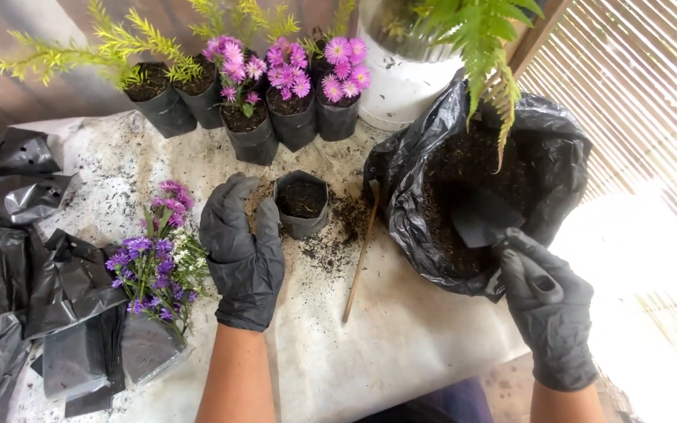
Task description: Filling a small nursery pot with soil from a bag using a trowel and tamping it with a wooden stick to prepare for planting.
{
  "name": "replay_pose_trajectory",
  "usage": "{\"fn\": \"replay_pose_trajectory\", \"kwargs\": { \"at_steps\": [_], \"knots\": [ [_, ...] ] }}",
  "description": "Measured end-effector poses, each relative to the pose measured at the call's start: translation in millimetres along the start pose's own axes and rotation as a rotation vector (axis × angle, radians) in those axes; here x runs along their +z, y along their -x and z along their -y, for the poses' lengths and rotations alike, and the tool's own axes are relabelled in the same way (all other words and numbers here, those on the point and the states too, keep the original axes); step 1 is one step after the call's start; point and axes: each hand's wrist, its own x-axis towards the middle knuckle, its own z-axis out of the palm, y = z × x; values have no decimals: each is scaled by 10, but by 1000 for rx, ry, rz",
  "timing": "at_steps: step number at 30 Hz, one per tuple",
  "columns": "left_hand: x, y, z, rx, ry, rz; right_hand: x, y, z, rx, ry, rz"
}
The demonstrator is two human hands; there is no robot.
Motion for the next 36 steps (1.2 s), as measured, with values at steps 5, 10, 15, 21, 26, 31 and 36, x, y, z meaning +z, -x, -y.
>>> {"fn": "replay_pose_trajectory", "kwargs": {
  "at_steps": [5, 10, 15, 21, 26, 31, 36],
  "knots": [
    [8, 28, 0, -39, -7, 16, -65, 7, 181, 372, -327, 71],
    [9, 17, -5, -23, 0, 5, 218, 24, -123, -83, -135, -12],
    [40, 36, 14, -19, -1, 4, 263, -126, 135, 389, -548, -46],
    [36, 40, 13, -33, 19, 7, 256, -140, 230, 702, -796, -135],
    [-270, -52, 462, -46, 284, 526, 305, -475, 463, 984, -686, -90],
    [8, 96, 94, -153, 145, 160, 291, -210, 344, 773, -719, -156],
    [202, 124, 54, -446, 412, -2, 209, -82, 225, 588, -832, -227]
  ]
}}
